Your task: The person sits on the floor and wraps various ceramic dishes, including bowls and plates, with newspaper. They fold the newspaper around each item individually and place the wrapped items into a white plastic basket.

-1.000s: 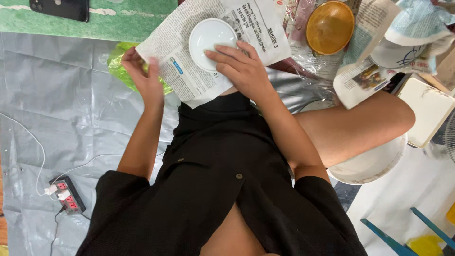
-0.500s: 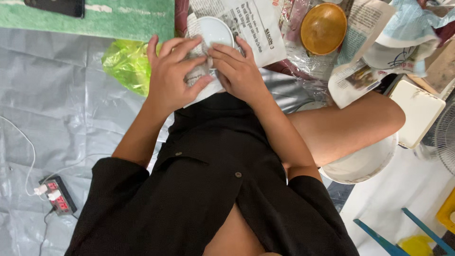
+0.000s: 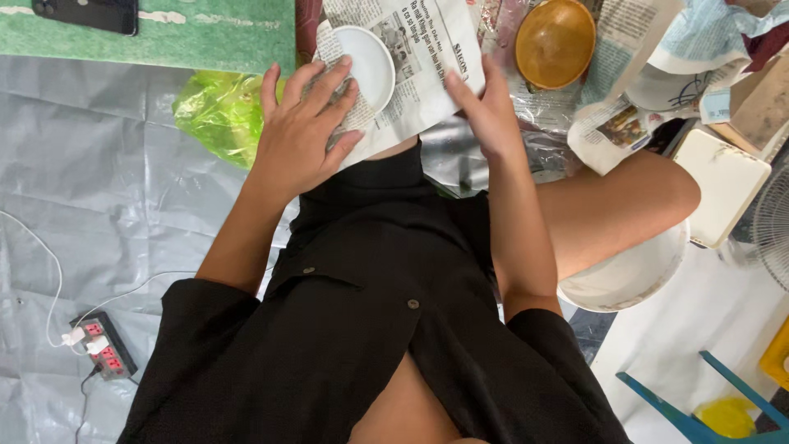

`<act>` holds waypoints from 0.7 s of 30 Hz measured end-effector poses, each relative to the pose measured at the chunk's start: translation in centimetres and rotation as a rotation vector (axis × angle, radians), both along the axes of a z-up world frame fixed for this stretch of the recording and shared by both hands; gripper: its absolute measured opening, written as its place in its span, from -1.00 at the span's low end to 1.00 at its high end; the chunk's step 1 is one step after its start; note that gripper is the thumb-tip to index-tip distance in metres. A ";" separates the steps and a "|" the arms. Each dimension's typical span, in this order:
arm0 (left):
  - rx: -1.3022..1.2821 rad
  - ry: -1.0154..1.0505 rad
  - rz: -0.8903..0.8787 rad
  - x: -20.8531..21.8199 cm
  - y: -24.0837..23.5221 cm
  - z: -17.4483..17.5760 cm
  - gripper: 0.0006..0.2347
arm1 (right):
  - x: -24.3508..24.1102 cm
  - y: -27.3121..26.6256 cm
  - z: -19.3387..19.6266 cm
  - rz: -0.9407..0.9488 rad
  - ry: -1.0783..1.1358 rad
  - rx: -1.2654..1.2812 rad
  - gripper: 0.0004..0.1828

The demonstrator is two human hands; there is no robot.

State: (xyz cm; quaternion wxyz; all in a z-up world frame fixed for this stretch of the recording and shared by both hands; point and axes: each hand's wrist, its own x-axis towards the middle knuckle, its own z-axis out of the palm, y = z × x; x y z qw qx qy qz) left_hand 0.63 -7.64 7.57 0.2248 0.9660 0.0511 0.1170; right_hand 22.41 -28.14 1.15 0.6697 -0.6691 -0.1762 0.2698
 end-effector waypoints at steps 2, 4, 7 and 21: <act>0.018 -0.009 -0.002 0.3 -0.2 0.0 -0.58 | -1.0 -0.7 0.1 0.047 0.145 0.029 -0.49; 0.015 0.002 0.007 0.2 -0.4 0.0 -0.58 | -3.4 -0.1 0.5 -0.013 0.016 0.210 -0.64; -0.017 0.030 0.022 -0.1 -0.4 -0.3 -0.62 | -6.3 1.4 2.6 0.152 -0.591 -0.023 -0.82; -0.837 -0.357 -0.009 3.5 6.8 -2.6 -0.42 | -5.9 3.6 3.4 0.608 -1.351 -0.301 -0.21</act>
